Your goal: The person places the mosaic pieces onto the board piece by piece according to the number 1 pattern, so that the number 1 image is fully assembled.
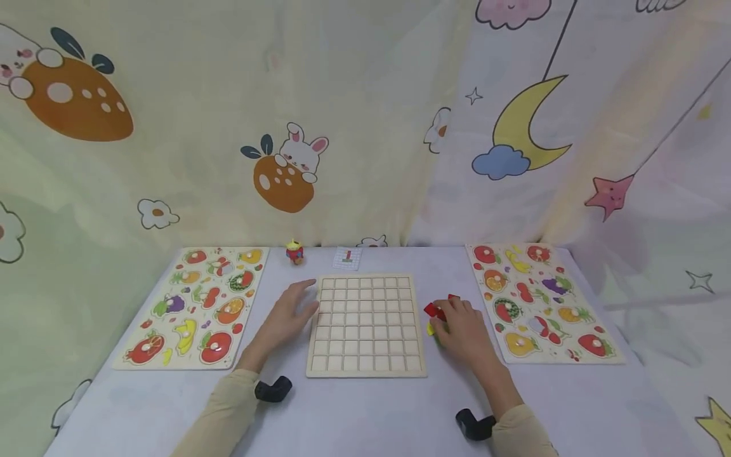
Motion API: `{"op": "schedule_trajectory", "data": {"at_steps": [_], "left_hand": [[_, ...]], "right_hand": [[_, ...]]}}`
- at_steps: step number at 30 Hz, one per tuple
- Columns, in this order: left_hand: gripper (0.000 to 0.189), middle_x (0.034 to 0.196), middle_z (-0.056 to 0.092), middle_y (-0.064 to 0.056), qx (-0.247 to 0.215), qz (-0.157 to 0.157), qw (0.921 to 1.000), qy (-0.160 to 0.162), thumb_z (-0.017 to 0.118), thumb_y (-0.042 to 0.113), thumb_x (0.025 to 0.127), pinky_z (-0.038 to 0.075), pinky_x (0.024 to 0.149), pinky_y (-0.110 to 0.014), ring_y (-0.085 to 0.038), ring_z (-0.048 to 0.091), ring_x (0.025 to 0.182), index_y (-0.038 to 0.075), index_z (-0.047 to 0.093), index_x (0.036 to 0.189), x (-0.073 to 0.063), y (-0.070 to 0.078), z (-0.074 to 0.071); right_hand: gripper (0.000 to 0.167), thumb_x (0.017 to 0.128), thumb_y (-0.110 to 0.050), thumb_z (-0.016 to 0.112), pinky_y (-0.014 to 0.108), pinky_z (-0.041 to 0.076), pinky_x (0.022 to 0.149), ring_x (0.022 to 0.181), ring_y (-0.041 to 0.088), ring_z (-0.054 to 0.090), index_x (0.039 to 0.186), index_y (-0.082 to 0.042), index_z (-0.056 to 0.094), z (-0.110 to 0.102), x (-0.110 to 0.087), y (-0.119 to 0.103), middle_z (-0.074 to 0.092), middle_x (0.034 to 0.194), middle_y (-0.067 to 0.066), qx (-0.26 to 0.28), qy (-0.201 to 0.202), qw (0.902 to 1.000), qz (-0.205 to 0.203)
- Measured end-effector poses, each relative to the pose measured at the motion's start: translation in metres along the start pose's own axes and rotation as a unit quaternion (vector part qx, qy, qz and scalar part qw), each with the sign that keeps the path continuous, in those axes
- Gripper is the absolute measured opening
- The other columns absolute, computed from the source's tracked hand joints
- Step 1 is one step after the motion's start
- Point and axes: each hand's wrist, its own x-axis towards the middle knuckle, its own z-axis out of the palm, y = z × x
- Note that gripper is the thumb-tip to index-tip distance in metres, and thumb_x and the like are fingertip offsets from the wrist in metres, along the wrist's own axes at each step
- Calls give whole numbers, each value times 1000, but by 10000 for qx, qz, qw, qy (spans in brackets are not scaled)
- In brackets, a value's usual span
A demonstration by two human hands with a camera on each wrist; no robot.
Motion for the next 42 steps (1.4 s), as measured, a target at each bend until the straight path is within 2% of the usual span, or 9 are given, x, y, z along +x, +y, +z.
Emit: {"op": "schedule_trajectory", "data": {"at_steps": [3,10,17,25,33,42], "left_hand": [[44,140,49,-5,-551,-141,9984,57,58,29,92,35,110,-49,-27,42,134,20,49,135,2,-3,12],[30,139,51,-9,-536,-41,9978,398,61,18,90,35,111,-50,-30,45,133,16,61,120,0,-14,26],[27,138,53,-8,-420,126,9983,387,63,16,88,30,114,-51,-32,40,136,16,64,115,-1,-18,25],[21,134,56,-10,-337,321,9977,500,65,13,86,32,111,-54,-35,42,134,14,67,107,0,-16,26],[23,137,54,-8,-357,235,9981,437,65,15,87,30,113,-54,-32,40,136,16,66,109,1,-14,27],[23,137,54,-8,-401,355,9975,462,65,15,87,29,111,-57,-32,39,137,16,65,110,3,-14,27]], "right_hand": [[28,84,-19,68,43,47,75,91,26,54,109,-7,65,2,-8,-2,62,103,9,194,-20,9998,17],[28,81,-17,72,33,45,72,89,20,50,108,-13,65,15,-19,-5,60,101,3,401,-212,9989,129],[34,80,-14,73,29,40,69,87,19,48,113,-13,65,20,-20,-8,59,102,3,510,-128,9981,321],[34,79,-17,74,32,42,71,91,19,48,112,-13,66,20,-21,-12,59,105,3,502,-124,9973,518],[36,79,-18,75,31,42,70,90,19,49,113,-12,66,16,-20,-11,59,107,5,476,-175,9970,584],[30,78,-22,76,33,43,72,89,19,48,106,-14,66,16,-17,-7,59,103,4,386,-143,9975,580]]}}
